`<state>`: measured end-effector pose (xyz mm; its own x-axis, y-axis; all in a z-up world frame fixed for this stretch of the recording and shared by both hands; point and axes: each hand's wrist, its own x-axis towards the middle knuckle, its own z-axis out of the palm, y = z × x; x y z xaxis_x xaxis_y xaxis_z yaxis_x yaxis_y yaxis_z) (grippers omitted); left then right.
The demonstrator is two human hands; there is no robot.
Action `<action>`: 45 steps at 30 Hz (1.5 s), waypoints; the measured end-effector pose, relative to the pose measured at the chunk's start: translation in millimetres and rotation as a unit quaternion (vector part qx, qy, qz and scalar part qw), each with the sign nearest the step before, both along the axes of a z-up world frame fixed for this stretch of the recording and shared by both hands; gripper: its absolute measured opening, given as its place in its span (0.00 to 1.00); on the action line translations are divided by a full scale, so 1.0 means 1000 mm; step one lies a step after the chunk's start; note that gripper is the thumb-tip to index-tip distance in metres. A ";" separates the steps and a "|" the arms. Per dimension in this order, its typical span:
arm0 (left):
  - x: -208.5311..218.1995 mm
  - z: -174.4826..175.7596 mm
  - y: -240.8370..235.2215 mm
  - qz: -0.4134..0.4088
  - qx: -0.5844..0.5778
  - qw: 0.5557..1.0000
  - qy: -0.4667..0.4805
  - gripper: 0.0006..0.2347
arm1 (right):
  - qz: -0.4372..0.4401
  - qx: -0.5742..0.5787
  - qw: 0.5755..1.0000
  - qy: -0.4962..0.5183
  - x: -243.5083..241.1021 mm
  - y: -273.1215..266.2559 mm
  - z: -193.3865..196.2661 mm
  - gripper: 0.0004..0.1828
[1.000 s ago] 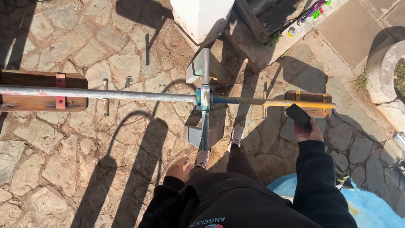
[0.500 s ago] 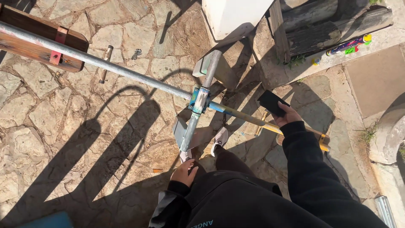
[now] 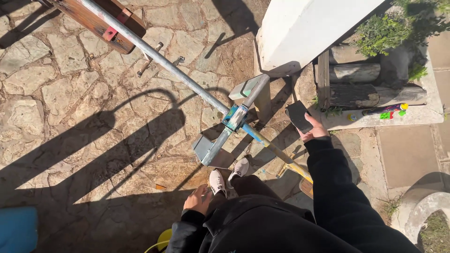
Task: Wiping a metal pipe with a cloth and using a scraper to clean a metal plate on a structure
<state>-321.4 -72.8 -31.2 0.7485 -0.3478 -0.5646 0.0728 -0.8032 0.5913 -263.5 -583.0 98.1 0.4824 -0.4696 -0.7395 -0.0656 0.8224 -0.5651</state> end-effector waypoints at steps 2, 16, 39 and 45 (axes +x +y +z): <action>-0.009 -0.015 0.004 0.008 -0.004 1.000 -0.030 0.21 | -0.023 0.079 0.997 0.010 0.004 0.000 0.020 0.20; -0.047 -0.012 -0.043 0.113 0.018 0.993 -0.022 0.21 | 0.006 0.069 0.998 0.015 0.041 -0.043 0.025 0.26; -0.003 -0.166 -0.188 0.352 0.146 0.874 -0.302 0.13 | 0.470 -0.511 0.688 0.211 0.086 -0.165 -0.281 0.21; 0.110 -0.255 -0.199 0.438 0.253 0.799 -0.325 0.20 | 0.475 -0.747 0.465 0.031 0.185 -0.112 -0.298 0.21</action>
